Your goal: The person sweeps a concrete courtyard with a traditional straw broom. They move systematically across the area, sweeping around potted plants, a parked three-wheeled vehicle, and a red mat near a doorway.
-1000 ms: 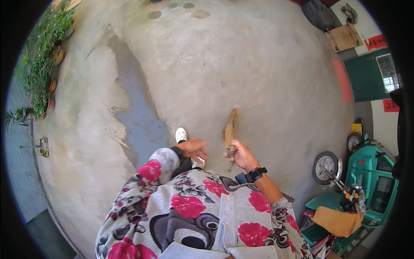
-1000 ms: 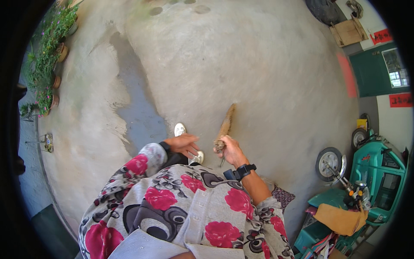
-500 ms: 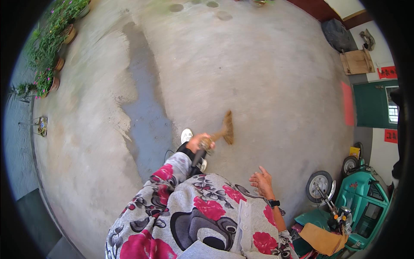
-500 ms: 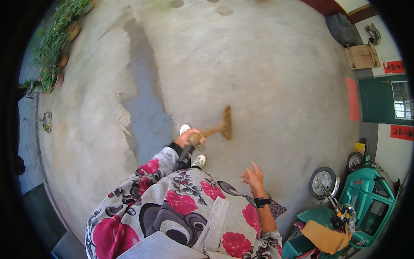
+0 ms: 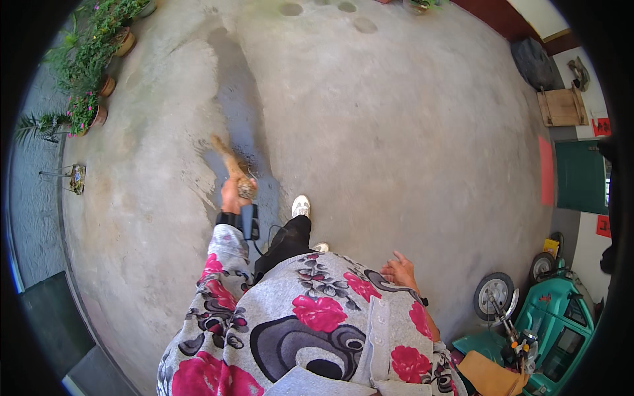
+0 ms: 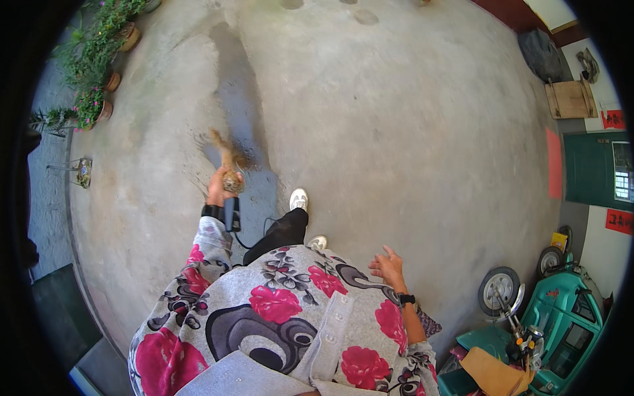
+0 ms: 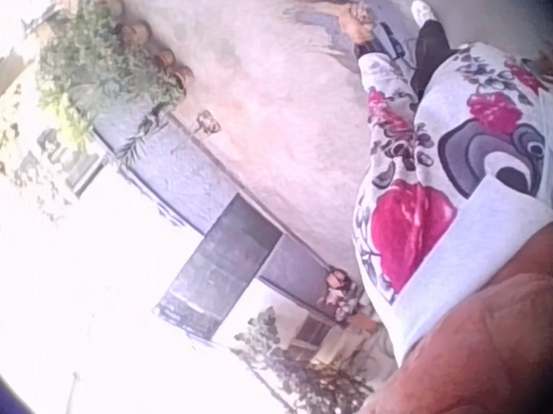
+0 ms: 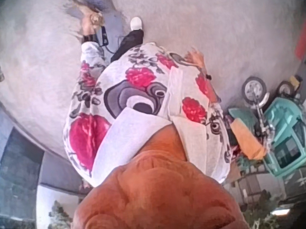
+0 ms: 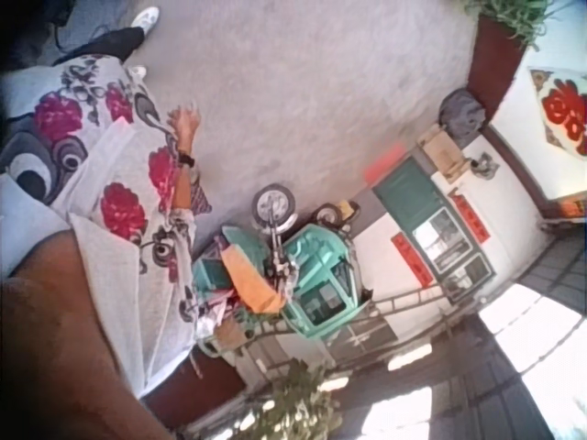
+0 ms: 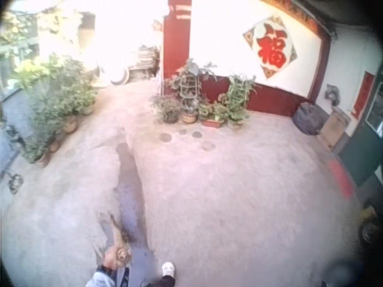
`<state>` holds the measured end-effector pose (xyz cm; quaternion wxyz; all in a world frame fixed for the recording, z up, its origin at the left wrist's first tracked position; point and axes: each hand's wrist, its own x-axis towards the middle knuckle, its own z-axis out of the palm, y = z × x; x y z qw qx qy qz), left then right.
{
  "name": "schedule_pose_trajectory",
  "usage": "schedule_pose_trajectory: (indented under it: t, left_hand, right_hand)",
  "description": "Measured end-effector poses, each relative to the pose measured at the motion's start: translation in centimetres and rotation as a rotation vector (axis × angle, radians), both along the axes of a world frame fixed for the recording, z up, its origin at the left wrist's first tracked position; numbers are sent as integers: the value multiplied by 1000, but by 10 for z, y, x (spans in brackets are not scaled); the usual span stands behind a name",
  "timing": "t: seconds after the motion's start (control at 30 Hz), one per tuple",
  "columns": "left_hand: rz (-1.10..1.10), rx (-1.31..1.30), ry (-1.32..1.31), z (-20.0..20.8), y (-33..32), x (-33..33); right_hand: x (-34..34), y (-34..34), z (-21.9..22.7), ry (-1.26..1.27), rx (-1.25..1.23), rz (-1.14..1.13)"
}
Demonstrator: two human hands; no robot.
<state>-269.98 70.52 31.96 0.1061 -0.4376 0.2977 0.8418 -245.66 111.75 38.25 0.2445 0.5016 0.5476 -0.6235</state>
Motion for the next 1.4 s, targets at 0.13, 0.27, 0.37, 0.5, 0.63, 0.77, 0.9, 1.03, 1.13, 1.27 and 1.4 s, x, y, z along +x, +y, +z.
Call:
schedule_pose_trajectory:
  t: [0.13, 0.27, 0.37, 0.5, 0.63, 0.77, 0.9, 1.03, 1.13, 1.27, 1.4]
  left_hand:
    - [-21, -450, 39, -1, 38, 0]
    - [-37, -407, 34, 14, 59, 0]
    - [-196, -150, 79, 26, 65, 2]
    - [-406, 369, 72, 33, 67, -8]
    - [-421, 949, -37, 29, 73, -32]
    - [-426, 1002, -116, 13, 76, -47]
    - [-317, 754, 10, -5, 38, -58]
    - [-83, 717, -106, -1, -16, -75]
    - [70, 574, -41, 11, -24, -85]
    - [76, 64, 11, 19, 10, -103]
    - [-25, -240, 47, 27, 37, -115]
  right_hand:
    - [-6, 2, 2, -26, 25, 26]
    - [-12, 0, -2, -68, 58, 39]
    - [-22, -1, -6, -83, 177, 201]
    - [-46, 0, -5, -72, 141, 144]
    - [-73, -2, 4, -64, 137, 130]
    - [-95, -11, 15, -68, 213, 137]
    - [-102, -15, 17, -59, 202, 120]
    - [-106, -12, 11, -98, 156, 112]
    - [-116, -10, 6, -113, 144, 138]
    - [-146, -8, 1, -67, 112, 160]
    - [-182, 1, -4, 0, 102, 241]
